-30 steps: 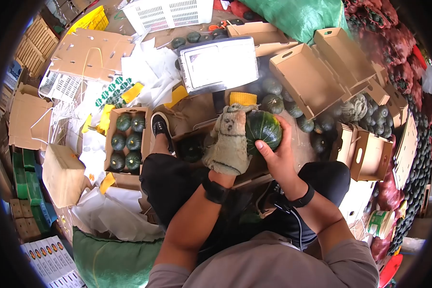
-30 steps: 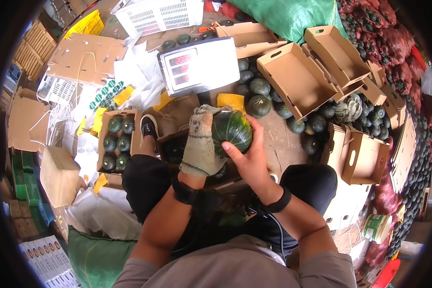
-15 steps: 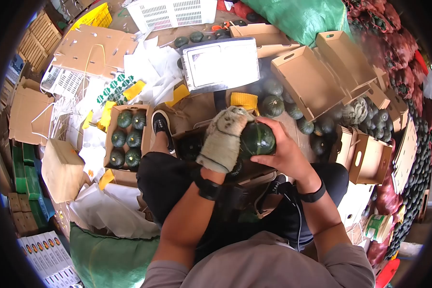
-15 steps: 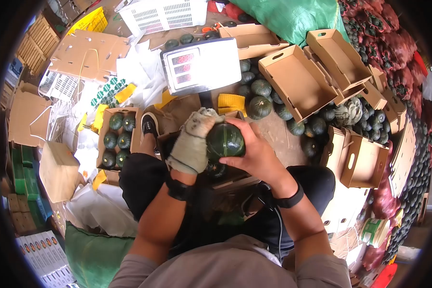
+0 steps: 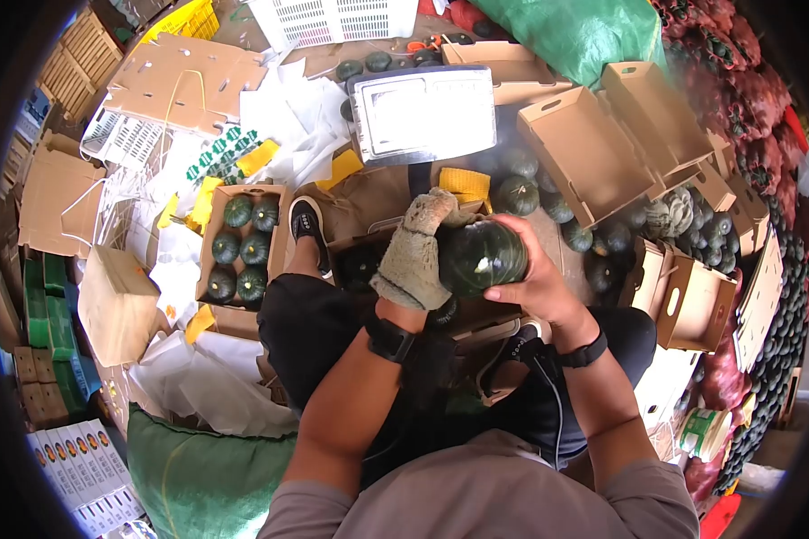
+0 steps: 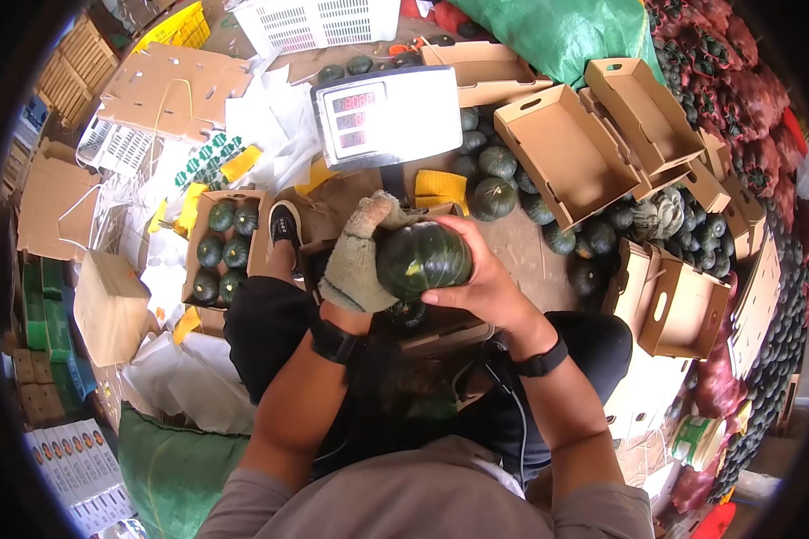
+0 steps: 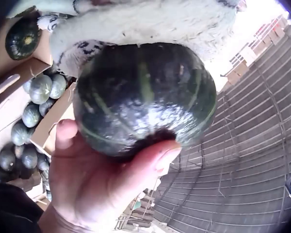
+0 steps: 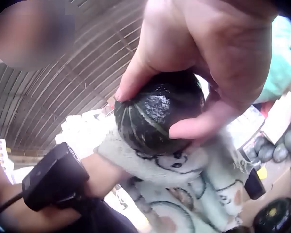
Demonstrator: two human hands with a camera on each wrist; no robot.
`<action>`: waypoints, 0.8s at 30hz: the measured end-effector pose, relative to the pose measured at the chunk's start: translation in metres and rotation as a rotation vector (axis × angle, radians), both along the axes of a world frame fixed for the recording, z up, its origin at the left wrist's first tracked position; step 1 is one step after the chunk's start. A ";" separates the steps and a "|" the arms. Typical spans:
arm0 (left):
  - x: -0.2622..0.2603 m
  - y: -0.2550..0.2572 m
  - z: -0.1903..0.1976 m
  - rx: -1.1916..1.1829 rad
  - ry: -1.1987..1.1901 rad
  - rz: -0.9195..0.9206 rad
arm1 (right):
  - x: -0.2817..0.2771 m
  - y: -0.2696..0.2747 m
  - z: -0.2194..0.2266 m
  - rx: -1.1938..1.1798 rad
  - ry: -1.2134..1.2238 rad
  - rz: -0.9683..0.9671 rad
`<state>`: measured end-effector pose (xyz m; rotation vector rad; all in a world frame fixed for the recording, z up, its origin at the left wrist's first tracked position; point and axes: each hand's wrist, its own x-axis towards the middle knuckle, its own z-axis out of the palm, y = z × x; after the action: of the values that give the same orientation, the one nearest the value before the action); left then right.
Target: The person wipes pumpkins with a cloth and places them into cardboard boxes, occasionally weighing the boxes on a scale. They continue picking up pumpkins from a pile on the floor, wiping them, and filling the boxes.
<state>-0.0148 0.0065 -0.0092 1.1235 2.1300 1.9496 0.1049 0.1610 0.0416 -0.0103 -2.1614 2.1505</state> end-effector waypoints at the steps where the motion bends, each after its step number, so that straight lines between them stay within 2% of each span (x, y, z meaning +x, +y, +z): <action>1: 0.007 0.007 -0.006 0.062 -0.136 0.026 | -0.001 -0.001 -0.005 -0.139 -0.047 -0.027; 2: 0.011 0.011 -0.008 0.052 -0.198 0.042 | -0.002 -0.003 -0.006 -0.275 -0.095 -0.052; 3: 0.015 0.016 -0.010 0.043 -0.260 0.059 | -0.001 -0.006 -0.003 -0.423 -0.290 -0.116; 4: 0.019 0.020 -0.012 0.035 -0.322 0.076 | -0.001 -0.013 -0.015 -0.266 -0.190 -0.214; 5: 0.023 0.017 -0.002 -0.098 -0.100 0.136 | -0.003 -0.023 -0.037 -0.109 -0.089 -0.309; 6: 0.025 0.015 0.004 -0.231 0.126 0.194 | -0.001 -0.029 -0.041 -0.013 -0.014 -0.322; 8: 0.019 0.008 0.004 -0.261 0.170 0.248 | 0.003 -0.032 -0.044 0.253 0.084 -0.309; 10: 0.008 -0.003 0.014 -0.152 0.097 0.211 | 0.011 -0.018 -0.042 0.590 0.127 -0.237; 11: 0.009 -0.012 0.034 -0.239 0.232 0.242 | 0.011 -0.020 -0.025 0.750 0.181 -0.250; 14: 0.004 -0.006 -0.018 -0.466 0.286 0.487 | 0.009 -0.031 -0.043 -0.099 0.087 0.010; 15: 0.006 -0.004 -0.025 -0.583 0.135 0.423 | 0.011 -0.041 -0.033 -0.185 -0.012 -0.001; 18: 0.005 -0.004 -0.019 -0.366 -0.100 0.309 | 0.007 -0.031 -0.055 -0.293 -0.120 -0.067; 19: 0.003 -0.007 -0.009 -0.304 -0.133 0.253 | 0.003 -0.025 -0.078 -0.131 -0.182 -0.157; 21: 0.004 -0.016 0.014 0.401 -0.855 0.083 | 0.012 -0.018 -0.122 0.519 -0.289 -0.246; 23: -0.001 -0.023 0.048 0.467 -1.022 0.108 | 0.026 -0.023 -0.144 1.083 -0.388 -0.275; 24: -0.011 -0.030 0.058 0.548 -1.051 0.029 | 0.037 -0.022 -0.167 1.156 -0.368 -0.267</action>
<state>-0.0259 -0.0238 0.0492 -0.0393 1.0909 2.3859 0.1415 0.1388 -0.1251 -0.5877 -3.0216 0.5733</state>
